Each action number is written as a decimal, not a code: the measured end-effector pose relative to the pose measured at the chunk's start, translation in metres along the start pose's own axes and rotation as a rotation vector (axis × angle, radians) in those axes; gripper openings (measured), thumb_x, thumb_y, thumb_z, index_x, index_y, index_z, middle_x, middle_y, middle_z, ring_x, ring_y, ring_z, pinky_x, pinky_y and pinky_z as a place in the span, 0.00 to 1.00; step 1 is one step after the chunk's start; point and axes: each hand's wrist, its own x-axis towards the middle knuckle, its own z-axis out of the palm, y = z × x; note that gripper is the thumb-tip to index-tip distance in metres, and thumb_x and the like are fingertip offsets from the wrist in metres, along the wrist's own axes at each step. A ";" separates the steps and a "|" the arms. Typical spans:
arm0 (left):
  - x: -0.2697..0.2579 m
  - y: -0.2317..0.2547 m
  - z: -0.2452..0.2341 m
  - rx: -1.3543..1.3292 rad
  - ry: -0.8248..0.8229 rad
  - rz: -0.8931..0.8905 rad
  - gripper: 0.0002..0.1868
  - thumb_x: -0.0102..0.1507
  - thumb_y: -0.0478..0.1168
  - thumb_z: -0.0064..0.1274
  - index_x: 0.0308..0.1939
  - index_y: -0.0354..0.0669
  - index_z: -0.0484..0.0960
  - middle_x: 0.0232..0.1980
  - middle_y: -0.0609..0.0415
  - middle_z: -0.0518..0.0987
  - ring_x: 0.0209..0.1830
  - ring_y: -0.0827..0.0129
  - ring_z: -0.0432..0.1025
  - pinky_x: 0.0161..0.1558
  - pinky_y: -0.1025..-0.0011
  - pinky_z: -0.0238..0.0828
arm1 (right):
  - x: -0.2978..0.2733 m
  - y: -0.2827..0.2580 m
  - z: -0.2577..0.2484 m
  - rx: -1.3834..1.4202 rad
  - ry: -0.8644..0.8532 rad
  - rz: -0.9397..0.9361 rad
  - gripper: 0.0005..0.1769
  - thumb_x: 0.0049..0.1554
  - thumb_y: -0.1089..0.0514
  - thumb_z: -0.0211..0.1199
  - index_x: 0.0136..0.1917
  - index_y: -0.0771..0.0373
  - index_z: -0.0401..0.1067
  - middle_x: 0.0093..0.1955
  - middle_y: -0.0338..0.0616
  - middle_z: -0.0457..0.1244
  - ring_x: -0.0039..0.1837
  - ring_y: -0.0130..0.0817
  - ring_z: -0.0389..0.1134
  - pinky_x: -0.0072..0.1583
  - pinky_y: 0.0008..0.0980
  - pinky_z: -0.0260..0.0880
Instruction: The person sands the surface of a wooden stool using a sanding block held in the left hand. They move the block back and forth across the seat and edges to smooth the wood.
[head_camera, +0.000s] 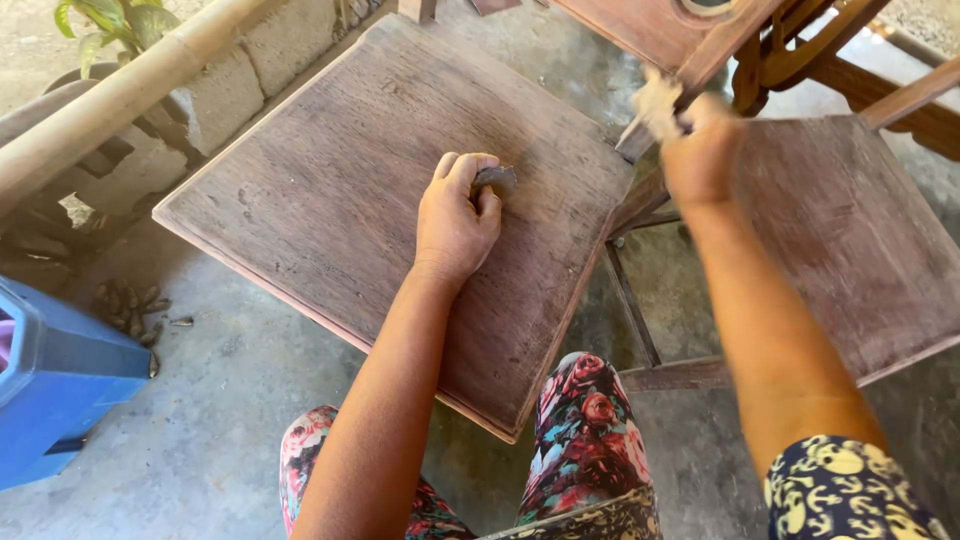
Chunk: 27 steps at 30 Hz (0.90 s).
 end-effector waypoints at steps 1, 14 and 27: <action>0.000 0.000 0.000 -0.001 0.006 -0.005 0.17 0.59 0.34 0.52 0.51 0.55 0.77 0.43 0.53 0.72 0.43 0.45 0.79 0.46 0.51 0.80 | -0.011 -0.015 0.005 0.059 -0.044 0.055 0.11 0.53 0.60 0.77 0.37 0.62 0.75 0.34 0.56 0.66 0.43 0.59 0.72 0.47 0.48 0.71; -0.001 -0.001 0.001 0.025 0.023 0.021 0.17 0.58 0.34 0.52 0.50 0.52 0.77 0.44 0.54 0.73 0.42 0.47 0.79 0.46 0.53 0.81 | -0.039 -0.026 0.010 -0.024 -0.082 0.013 0.07 0.55 0.58 0.71 0.44 0.60 0.75 0.37 0.54 0.69 0.43 0.59 0.73 0.46 0.55 0.70; 0.001 0.005 0.003 0.095 -0.060 -0.010 0.16 0.60 0.36 0.51 0.51 0.56 0.76 0.45 0.56 0.72 0.41 0.46 0.79 0.45 0.52 0.81 | -0.033 -0.001 0.023 -0.141 -0.025 -0.399 0.05 0.57 0.57 0.69 0.42 0.47 0.74 0.37 0.32 0.64 0.44 0.34 0.73 0.47 0.32 0.75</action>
